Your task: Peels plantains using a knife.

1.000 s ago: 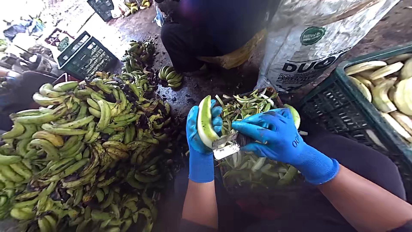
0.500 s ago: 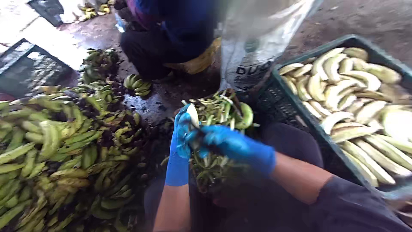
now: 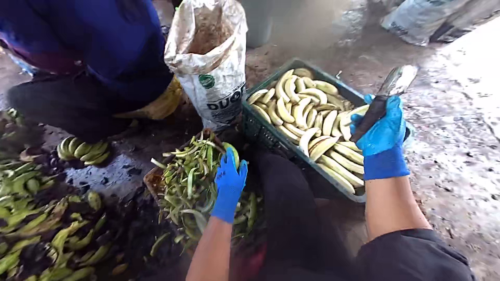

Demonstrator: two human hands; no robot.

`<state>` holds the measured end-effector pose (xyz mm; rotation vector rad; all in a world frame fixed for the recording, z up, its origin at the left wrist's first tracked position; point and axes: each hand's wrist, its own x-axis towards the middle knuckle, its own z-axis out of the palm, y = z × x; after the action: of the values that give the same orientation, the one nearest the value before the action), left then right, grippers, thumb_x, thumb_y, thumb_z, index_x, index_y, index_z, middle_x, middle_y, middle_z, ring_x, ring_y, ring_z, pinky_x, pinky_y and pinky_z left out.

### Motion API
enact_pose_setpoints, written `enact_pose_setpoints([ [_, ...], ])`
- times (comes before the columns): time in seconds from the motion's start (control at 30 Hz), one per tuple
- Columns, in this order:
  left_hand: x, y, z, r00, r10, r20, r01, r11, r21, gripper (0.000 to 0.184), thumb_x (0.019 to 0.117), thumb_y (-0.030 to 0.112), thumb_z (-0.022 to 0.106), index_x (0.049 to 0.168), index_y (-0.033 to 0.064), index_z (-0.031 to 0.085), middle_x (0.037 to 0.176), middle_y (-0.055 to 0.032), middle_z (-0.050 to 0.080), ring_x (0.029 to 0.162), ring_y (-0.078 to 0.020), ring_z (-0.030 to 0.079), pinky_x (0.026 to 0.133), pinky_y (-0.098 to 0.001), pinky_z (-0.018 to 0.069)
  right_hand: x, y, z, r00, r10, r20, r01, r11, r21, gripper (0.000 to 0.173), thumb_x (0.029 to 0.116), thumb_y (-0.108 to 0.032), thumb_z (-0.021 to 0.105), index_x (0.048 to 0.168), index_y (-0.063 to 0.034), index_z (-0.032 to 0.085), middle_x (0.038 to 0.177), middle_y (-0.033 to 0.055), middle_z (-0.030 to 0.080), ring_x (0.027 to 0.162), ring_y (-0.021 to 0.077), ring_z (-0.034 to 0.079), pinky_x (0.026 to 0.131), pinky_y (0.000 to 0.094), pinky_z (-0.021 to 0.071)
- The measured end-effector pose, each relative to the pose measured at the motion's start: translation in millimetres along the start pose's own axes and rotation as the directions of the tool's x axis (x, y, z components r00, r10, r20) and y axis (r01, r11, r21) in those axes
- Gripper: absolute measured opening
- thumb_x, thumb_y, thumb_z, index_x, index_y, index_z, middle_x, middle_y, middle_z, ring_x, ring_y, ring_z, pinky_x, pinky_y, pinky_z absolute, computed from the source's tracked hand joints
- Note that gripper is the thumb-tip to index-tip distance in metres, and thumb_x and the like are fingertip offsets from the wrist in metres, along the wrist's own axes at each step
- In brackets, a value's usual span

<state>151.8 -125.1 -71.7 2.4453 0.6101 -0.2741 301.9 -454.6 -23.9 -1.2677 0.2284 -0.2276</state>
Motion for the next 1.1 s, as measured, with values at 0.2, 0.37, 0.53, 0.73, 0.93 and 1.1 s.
enact_pose_setpoints([
  [0.2, 52.3, 9.7, 15.5, 0.971, -0.202, 0.125, 0.159, 0.944, 0.288, 0.083, 0.0975, 0.047, 0.062, 0.163, 0.0190, 0.019, 0.149, -0.0212, 0.050, 0.133, -0.0435, 0.051, 0.104, -0.0647, 0.0427, 15.5, 10.7, 6.6, 0.969, 0.158, 0.191, -0.078, 0.927, -0.368, 0.040, 0.1089, -0.045, 0.041, 0.136, -0.0201, 0.058, 0.119, -0.0019, 0.066, 0.076, 0.0091, 0.064, 0.067, 0.0287, 0.0562],
  [0.37, 21.2, -52.8, -29.4, 0.980, 0.178, -0.093, -0.194, 0.720, -0.666, 0.086, 0.0904, 0.028, 0.068, 0.161, 0.0105, 0.023, 0.149, -0.0157, 0.050, 0.127, -0.0252, 0.057, 0.103, -0.0431, 0.0518, 35.6, 11.7, 46.5, 0.939, 0.097, 0.331, -0.004, 0.963, -0.270, 0.039, 0.1098, -0.039, 0.038, 0.134, -0.0181, 0.061, 0.123, -0.0010, 0.068, 0.078, 0.0117, 0.068, 0.066, 0.0284, 0.0583],
  [0.53, -34.3, -73.5, -79.2, 0.938, 0.158, -0.308, -0.342, 0.290, -0.894, 0.081, 0.0888, 0.025, 0.070, 0.154, 0.0065, 0.025, 0.123, -0.0124, 0.064, 0.108, -0.0260, 0.067, 0.093, -0.0457, 0.0577, 23.4, 26.6, 64.4, 0.945, 0.139, 0.294, -0.073, 0.972, -0.225, 0.037, 0.1092, -0.036, 0.044, 0.135, -0.0153, 0.061, 0.117, -0.0001, 0.068, 0.075, 0.0112, 0.066, 0.064, 0.0278, 0.0577],
  [0.73, -56.2, -75.5, -88.2, 0.920, 0.084, -0.383, -0.392, 0.177, -0.903, 0.070, 0.0943, 0.025, 0.068, 0.151, 0.0083, 0.031, 0.124, -0.0144, 0.065, 0.111, -0.0305, 0.067, 0.091, -0.0489, 0.0594, 8.0, 31.8, 68.1, 0.894, 0.238, 0.379, -0.116, 0.941, -0.316, 0.035, 0.1071, -0.037, 0.050, 0.131, -0.0157, 0.063, 0.111, 0.0000, 0.069, 0.073, 0.0094, 0.066, 0.064, 0.0264, 0.0572],
  [0.93, -76.5, -113.8, -77.1, 0.952, -0.145, -0.269, -0.272, -0.004, -0.962, 0.040, 0.1042, 0.019, 0.042, 0.143, 0.0120, 0.041, 0.122, -0.0107, 0.067, 0.107, -0.0261, 0.070, 0.084, -0.0436, 0.0619, 16.9, 11.7, 75.0, 0.583, 0.495, 0.644, 0.130, 0.725, -0.676, 0.031, 0.1036, -0.032, 0.054, 0.120, -0.0104, 0.070, 0.099, 0.0027, 0.070, 0.075, 0.0097, 0.063, 0.068, 0.0295, 0.0549],
  [1.1, -79.0, -114.3, -65.6, 0.960, -0.188, -0.208, -0.205, 0.031, -0.978, 0.039, 0.1021, 0.018, 0.045, 0.139, 0.0085, 0.043, 0.114, -0.0113, 0.068, 0.101, -0.0242, 0.070, 0.080, -0.0398, 0.0624, 25.0, 28.1, 92.6, 0.410, 0.641, 0.648, 0.185, 0.638, -0.748, 0.032, 0.1033, -0.029, 0.058, 0.124, -0.0068, 0.068, 0.102, 0.0071, 0.070, 0.078, 0.0124, 0.063, 0.072, 0.0318, 0.0541],
])
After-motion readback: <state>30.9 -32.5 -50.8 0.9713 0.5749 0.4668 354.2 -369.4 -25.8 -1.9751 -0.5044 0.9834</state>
